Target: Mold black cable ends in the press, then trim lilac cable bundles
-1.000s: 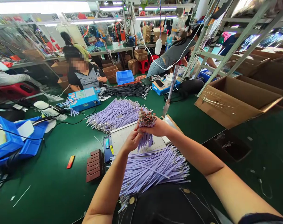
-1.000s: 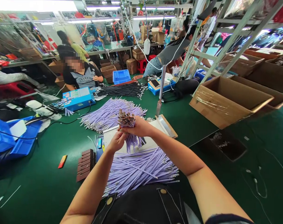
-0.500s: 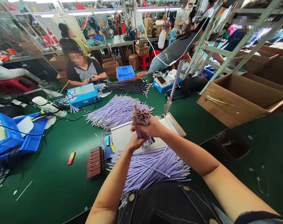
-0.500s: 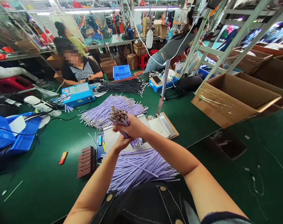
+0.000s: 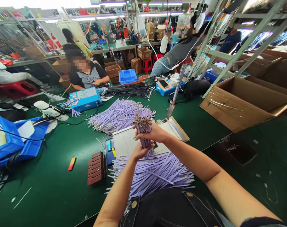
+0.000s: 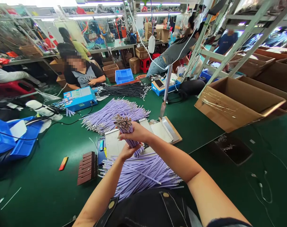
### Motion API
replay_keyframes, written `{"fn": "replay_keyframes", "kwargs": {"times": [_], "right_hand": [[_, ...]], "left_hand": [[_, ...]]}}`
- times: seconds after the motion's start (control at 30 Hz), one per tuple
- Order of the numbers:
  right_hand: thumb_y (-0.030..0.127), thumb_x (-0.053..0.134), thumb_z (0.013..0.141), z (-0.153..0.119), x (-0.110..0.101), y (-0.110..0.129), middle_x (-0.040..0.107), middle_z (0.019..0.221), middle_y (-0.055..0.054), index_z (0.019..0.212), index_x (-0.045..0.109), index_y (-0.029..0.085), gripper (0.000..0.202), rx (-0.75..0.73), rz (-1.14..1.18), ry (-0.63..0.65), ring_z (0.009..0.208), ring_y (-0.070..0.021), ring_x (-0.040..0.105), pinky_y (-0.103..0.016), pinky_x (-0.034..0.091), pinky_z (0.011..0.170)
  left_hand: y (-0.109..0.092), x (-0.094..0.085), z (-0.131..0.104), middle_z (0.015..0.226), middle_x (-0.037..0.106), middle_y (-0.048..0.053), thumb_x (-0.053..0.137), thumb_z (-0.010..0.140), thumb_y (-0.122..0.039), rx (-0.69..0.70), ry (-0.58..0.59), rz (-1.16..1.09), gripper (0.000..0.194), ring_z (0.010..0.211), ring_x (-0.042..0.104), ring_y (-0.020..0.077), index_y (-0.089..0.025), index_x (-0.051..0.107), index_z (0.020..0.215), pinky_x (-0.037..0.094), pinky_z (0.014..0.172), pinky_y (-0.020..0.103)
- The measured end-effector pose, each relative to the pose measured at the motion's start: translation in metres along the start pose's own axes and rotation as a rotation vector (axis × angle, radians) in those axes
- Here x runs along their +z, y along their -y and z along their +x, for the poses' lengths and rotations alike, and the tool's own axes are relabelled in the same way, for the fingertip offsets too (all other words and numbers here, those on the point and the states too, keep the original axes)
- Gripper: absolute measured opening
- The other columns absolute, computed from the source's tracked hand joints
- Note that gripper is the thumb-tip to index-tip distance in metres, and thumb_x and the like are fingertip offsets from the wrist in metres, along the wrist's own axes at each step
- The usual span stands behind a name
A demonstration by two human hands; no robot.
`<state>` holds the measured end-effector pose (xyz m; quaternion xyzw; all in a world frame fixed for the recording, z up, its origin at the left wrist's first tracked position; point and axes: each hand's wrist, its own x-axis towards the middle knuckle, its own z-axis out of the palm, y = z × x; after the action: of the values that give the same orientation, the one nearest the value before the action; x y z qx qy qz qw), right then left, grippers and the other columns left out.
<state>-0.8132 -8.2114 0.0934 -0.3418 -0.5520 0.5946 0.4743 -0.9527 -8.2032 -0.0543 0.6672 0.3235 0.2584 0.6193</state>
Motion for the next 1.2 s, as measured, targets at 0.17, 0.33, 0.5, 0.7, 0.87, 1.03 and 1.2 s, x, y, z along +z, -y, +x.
{"fn": "replay_keyframes", "kwargs": {"times": [0.17,0.33,0.5,0.7,0.87,1.03,1.2], "right_hand": [[0.033,0.079,0.068,-0.002,-0.008,0.009,0.067,0.082,-0.003,0.087,0.065,0.013,0.030,-0.005,-0.089,0.073,0.078,-0.0151,0.063,-0.028,0.053,0.074],[0.036,0.078,0.069,-0.006,-0.005,0.021,0.066,0.076,-0.001,0.087,0.067,0.015,0.030,0.017,-0.212,0.028,0.074,-0.0154,0.064,-0.027,0.053,0.073],[0.042,0.077,0.072,-0.007,-0.004,0.025,0.068,0.082,-0.002,0.085,0.068,0.016,0.030,0.024,-0.222,0.094,0.079,-0.0159,0.064,-0.027,0.053,0.076],[0.036,0.070,0.080,-0.006,-0.002,0.035,0.068,0.082,-0.001,0.084,0.068,0.016,0.021,-0.054,-0.340,0.072,0.079,-0.0145,0.062,-0.025,0.050,0.075],[0.029,0.070,0.080,-0.006,0.006,0.042,0.071,0.088,0.000,0.087,0.070,0.017,0.014,-0.074,-0.360,0.025,0.085,-0.0145,0.064,-0.025,0.050,0.080],[0.018,0.071,0.077,0.000,0.006,0.027,0.070,0.081,0.001,0.083,0.069,0.015,0.007,-0.008,-0.454,-0.006,0.077,-0.0126,0.062,-0.023,0.047,0.075],[0.022,0.069,0.080,0.001,0.007,0.045,0.068,0.079,0.002,0.085,0.067,0.016,0.008,-0.124,-0.459,0.005,0.075,-0.0125,0.062,-0.025,0.049,0.075]], "left_hand": [[-0.001,0.000,0.001,0.093,0.072,0.008,0.071,0.075,-0.056,-0.007,0.008,0.007,0.046,0.090,0.067,0.0242,-0.015,0.069,0.096,0.054,0.088,0.041],[0.000,0.001,0.000,0.095,0.072,0.008,0.069,0.076,-0.058,-0.012,0.017,0.005,0.047,0.092,0.067,0.0246,-0.016,0.069,0.097,0.054,0.089,0.042],[0.002,0.002,-0.001,0.093,0.072,0.009,0.068,0.076,-0.060,-0.017,0.034,-0.013,0.049,0.090,0.067,0.0240,-0.016,0.068,0.097,0.054,0.087,0.041],[-0.009,-0.003,-0.003,0.100,0.072,0.011,0.071,0.074,-0.059,-0.002,0.079,-0.039,0.050,0.097,0.066,0.0258,-0.015,0.067,0.097,0.053,0.090,0.041],[-0.019,-0.010,-0.004,0.104,0.072,0.012,0.070,0.074,-0.062,0.001,0.096,-0.026,0.054,0.100,0.066,0.0269,-0.015,0.068,0.100,0.051,0.093,0.043],[-0.008,-0.009,-0.002,0.096,0.072,0.012,0.074,0.064,-0.068,-0.066,0.060,-0.031,0.062,0.093,0.068,0.0271,-0.014,0.069,0.095,0.054,0.088,0.043],[-0.013,-0.013,-0.004,0.097,0.072,0.011,0.078,0.067,-0.058,-0.077,0.080,-0.040,0.058,0.091,0.068,0.0247,-0.014,0.068,0.102,0.055,0.086,0.041]]}}
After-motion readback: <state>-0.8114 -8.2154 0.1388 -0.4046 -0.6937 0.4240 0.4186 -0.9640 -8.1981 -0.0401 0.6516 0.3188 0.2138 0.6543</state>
